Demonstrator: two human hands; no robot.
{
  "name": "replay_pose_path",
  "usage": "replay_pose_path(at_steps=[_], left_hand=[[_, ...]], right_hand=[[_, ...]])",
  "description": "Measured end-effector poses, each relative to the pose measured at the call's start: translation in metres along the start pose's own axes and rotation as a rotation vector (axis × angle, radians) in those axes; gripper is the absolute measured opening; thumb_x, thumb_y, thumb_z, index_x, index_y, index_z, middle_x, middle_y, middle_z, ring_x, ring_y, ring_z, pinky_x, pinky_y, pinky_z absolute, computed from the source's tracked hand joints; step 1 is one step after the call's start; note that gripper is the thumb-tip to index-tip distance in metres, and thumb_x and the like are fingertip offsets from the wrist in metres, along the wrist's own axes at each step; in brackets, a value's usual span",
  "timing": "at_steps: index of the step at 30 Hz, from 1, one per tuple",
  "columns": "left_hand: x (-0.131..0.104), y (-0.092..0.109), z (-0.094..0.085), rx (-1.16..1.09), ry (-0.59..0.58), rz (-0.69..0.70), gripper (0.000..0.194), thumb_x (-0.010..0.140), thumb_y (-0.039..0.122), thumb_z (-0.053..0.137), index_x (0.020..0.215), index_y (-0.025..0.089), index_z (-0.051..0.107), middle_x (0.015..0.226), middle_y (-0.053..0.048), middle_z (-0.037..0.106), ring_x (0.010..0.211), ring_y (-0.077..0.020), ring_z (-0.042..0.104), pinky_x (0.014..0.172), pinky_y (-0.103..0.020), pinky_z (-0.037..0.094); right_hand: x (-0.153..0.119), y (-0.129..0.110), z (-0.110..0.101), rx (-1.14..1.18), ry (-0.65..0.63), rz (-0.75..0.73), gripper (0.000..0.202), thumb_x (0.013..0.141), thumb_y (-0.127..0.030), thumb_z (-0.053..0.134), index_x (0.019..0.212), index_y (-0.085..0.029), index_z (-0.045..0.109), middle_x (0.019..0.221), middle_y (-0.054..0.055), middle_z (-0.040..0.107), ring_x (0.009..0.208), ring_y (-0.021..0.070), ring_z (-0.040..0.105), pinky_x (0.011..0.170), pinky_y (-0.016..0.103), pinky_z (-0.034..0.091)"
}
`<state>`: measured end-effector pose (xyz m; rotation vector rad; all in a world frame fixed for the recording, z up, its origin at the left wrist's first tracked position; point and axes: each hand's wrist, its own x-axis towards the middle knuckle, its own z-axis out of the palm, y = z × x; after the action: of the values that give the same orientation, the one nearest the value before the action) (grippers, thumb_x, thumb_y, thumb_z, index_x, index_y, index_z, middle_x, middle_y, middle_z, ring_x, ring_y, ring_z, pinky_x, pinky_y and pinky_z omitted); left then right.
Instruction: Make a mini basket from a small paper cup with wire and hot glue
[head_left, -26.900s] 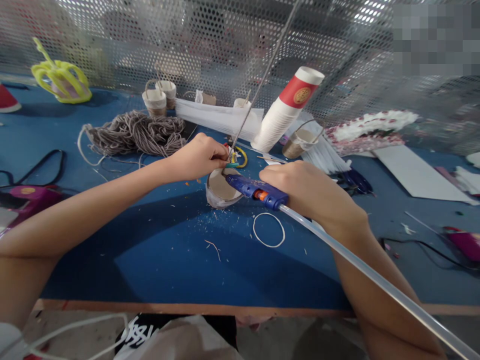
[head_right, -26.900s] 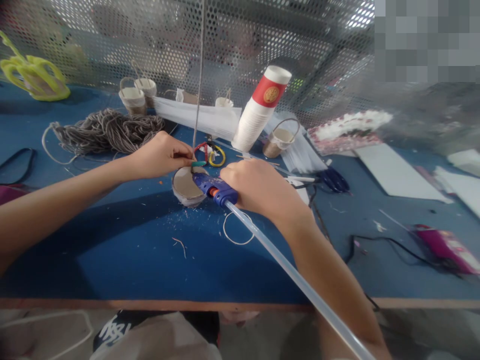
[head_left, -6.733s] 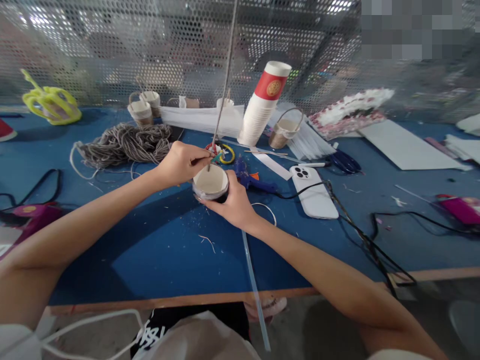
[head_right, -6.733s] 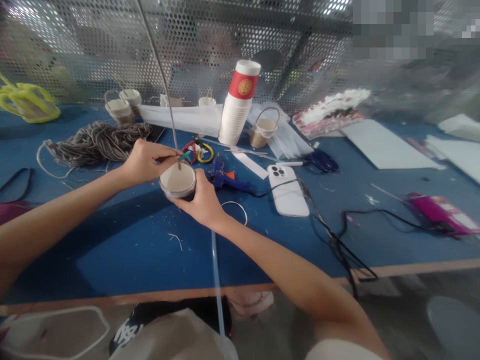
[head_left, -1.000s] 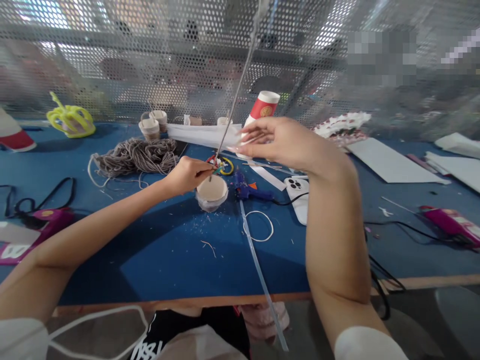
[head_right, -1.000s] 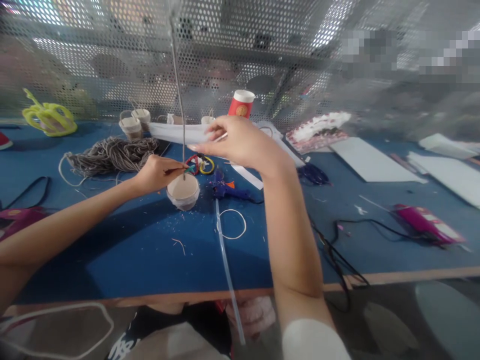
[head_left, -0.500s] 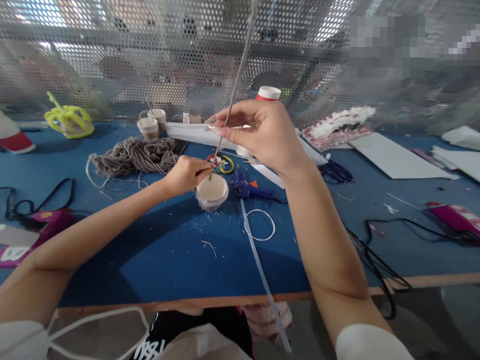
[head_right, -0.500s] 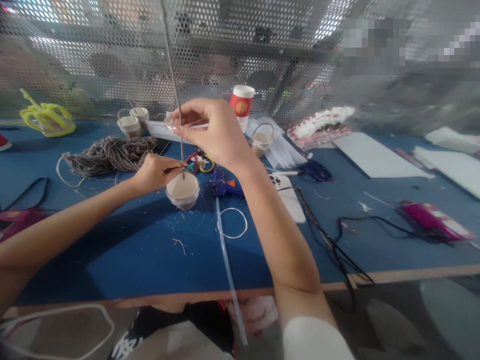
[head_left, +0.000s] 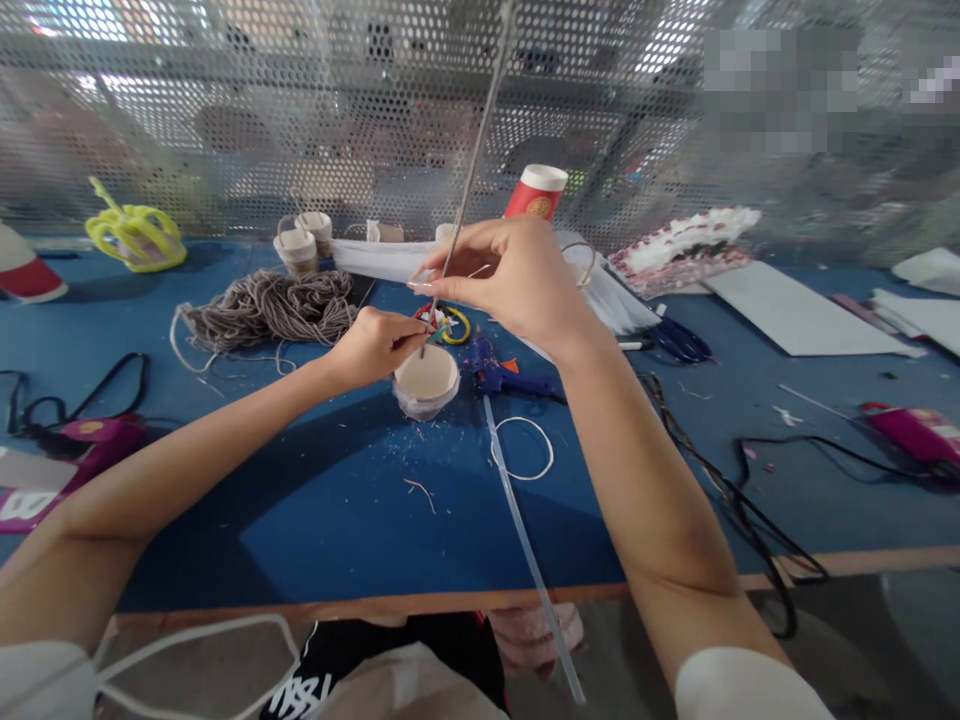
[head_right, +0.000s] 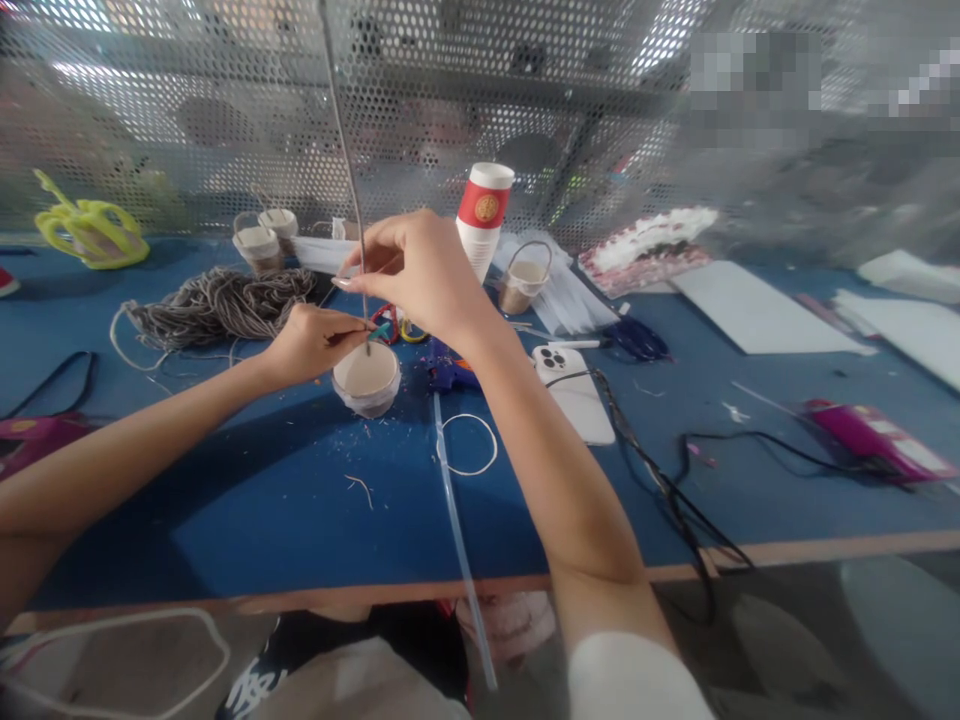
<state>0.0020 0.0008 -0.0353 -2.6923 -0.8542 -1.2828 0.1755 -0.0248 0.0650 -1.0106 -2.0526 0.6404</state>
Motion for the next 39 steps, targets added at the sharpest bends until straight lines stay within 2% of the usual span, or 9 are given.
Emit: replay_pose_path(at_steps=[5,9,14,22,30,35,39], left_hand=[[0.000,0.001,0.000,-0.044,-0.012,-0.028,0.026,0.086,0.024,0.050,0.071,0.014,0.069,0.061,-0.006,0.070,0.051,-0.0088,0.061,0.047,-0.018,0.045],[0.000,0.002,0.000,-0.019,0.003,-0.008,0.026,0.085,0.023,0.050,0.069,0.013,0.069,0.061,-0.005,0.070,0.049,-0.0079,0.060,0.046,-0.017,0.044],[0.000,0.002,0.000,-0.002,0.009,0.009,0.025,0.084,0.022,0.051,0.069,0.014,0.070,0.063,-0.005,0.071,0.049,-0.0079,0.060,0.047,-0.018,0.045],[0.001,0.003,-0.002,-0.004,0.007,0.007,0.025,0.083,0.021,0.051,0.069,0.013,0.070,0.062,-0.006,0.071,0.048,-0.0076,0.059,0.046,-0.018,0.042],[0.002,0.005,-0.003,-0.014,0.027,0.045,0.027,0.083,0.020,0.051,0.063,0.013,0.068,0.058,-0.004,0.070,0.047,-0.0065,0.059,0.046,-0.016,0.041],[0.002,0.004,-0.004,0.003,0.010,0.062,0.027,0.084,0.020,0.051,0.063,0.012,0.068,0.059,-0.004,0.070,0.049,-0.0074,0.061,0.047,-0.016,0.042],[0.002,0.003,-0.005,-0.005,-0.043,0.019,0.028,0.084,0.020,0.050,0.066,0.012,0.068,0.064,-0.007,0.071,0.052,-0.0084,0.062,0.049,-0.018,0.043]], right_hand=[[-0.001,0.000,-0.004,-0.037,0.019,-0.014,0.019,0.063,-0.038,0.077,0.068,-0.023,0.067,0.077,0.005,0.070,0.082,0.0256,0.066,0.080,0.046,0.055],[-0.002,-0.001,-0.003,-0.097,-0.006,-0.025,0.018,0.062,-0.036,0.078,0.065,-0.022,0.067,0.072,0.005,0.070,0.070,0.0227,0.065,0.074,0.043,0.055],[-0.002,-0.002,-0.003,-0.180,0.021,-0.065,0.019,0.062,-0.037,0.078,0.062,-0.022,0.067,0.065,0.003,0.068,0.062,0.0195,0.063,0.070,0.040,0.054],[-0.005,-0.005,-0.001,-0.195,0.021,-0.038,0.020,0.063,-0.039,0.075,0.062,-0.022,0.066,0.066,0.004,0.067,0.072,0.0228,0.064,0.075,0.040,0.052],[-0.004,-0.006,-0.001,-0.235,0.005,-0.093,0.020,0.065,-0.039,0.074,0.058,-0.022,0.065,0.068,0.004,0.068,0.067,0.0205,0.062,0.067,0.036,0.051],[-0.003,-0.006,-0.001,-0.266,-0.015,-0.104,0.013,0.066,-0.029,0.074,0.060,-0.021,0.066,0.070,0.004,0.069,0.066,0.0196,0.063,0.061,0.033,0.050],[-0.002,-0.010,-0.003,-0.314,-0.030,-0.082,0.007,0.067,-0.022,0.072,0.062,-0.021,0.067,0.072,0.005,0.070,0.069,0.0205,0.064,0.061,0.032,0.048]])
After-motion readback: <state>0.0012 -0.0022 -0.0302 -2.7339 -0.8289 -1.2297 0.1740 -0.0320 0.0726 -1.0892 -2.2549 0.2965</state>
